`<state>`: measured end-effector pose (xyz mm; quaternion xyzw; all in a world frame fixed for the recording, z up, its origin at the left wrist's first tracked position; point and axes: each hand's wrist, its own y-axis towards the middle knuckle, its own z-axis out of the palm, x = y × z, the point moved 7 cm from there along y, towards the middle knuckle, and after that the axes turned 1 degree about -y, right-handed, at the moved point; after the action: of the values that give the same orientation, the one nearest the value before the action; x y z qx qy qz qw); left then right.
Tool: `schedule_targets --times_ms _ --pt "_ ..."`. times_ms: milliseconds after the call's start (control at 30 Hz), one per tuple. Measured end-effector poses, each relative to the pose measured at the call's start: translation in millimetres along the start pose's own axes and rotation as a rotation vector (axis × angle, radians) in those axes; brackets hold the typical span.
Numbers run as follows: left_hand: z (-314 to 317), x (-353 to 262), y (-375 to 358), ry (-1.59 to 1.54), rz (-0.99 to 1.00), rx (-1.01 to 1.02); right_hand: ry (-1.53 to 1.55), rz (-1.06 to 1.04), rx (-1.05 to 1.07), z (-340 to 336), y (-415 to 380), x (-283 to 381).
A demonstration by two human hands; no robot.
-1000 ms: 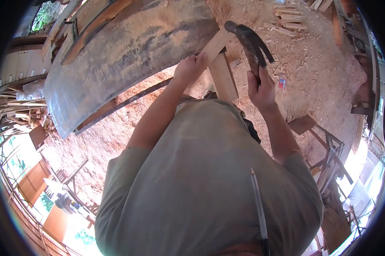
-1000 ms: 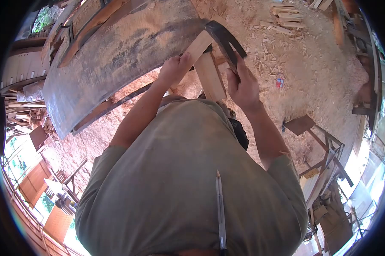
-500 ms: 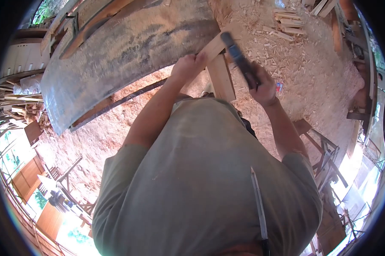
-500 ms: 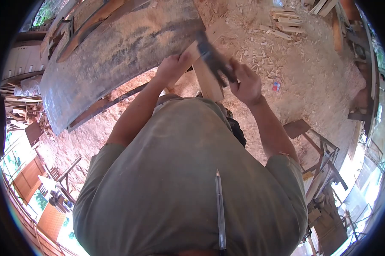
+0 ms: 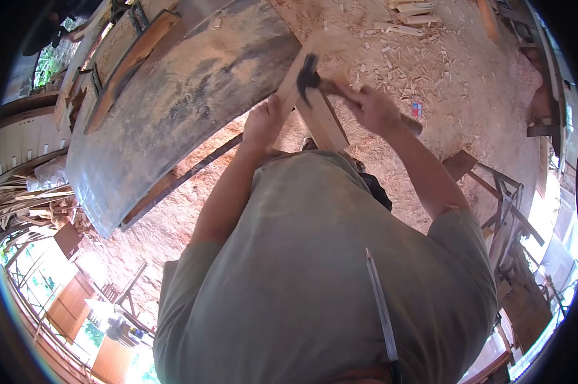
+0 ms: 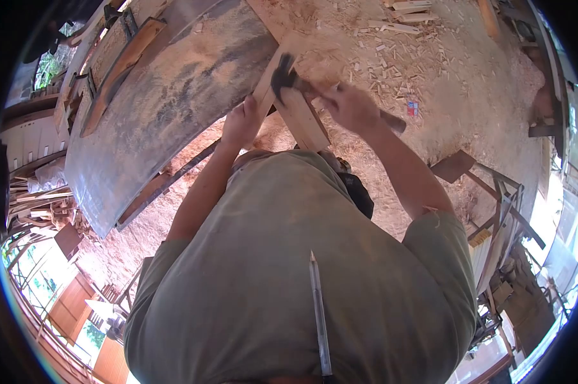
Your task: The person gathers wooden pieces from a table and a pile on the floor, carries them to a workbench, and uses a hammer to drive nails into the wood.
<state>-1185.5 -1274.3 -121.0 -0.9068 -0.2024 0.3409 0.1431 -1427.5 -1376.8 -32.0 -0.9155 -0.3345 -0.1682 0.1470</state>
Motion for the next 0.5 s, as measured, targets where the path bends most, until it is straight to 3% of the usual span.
schedule_targets --times_ms 133,167,233,300,333,367,400,433,467,500 --pt "-23 -39 4 -0.076 0.052 0.008 0.245 -0.062 -0.161 4 -9 1" --pt "-21 -31 6 -0.08 0.019 0.023 0.21 -0.012 0.008 4 -12 10" --pt "-6 -9 4 -0.087 -0.001 0.049 0.261 0.067 0.05 6 -25 25" --pt "21 16 21 -0.059 0.116 0.03 0.424 0.036 -0.096 24 -31 28" --pt "31 18 21 0.07 0.414 -0.049 0.461 0.072 -0.036 32 -31 29" --pt "36 23 23 0.129 0.589 -0.187 0.493 0.127 0.003 32 -30 31" --pt "56 40 36 0.059 0.775 -0.151 0.573 0.311 0.04 29 -32 30" --pt "56 32 32 0.36 1.022 -0.302 0.629 0.368 0.005 10 -33 38" --pt "54 24 38 0.496 0.932 -0.248 0.652 0.322 -0.065 -14 -32 46" --pt "44 16 43 0.227 0.71 -0.037 0.681 0.243 -0.11 -28 -33 58"
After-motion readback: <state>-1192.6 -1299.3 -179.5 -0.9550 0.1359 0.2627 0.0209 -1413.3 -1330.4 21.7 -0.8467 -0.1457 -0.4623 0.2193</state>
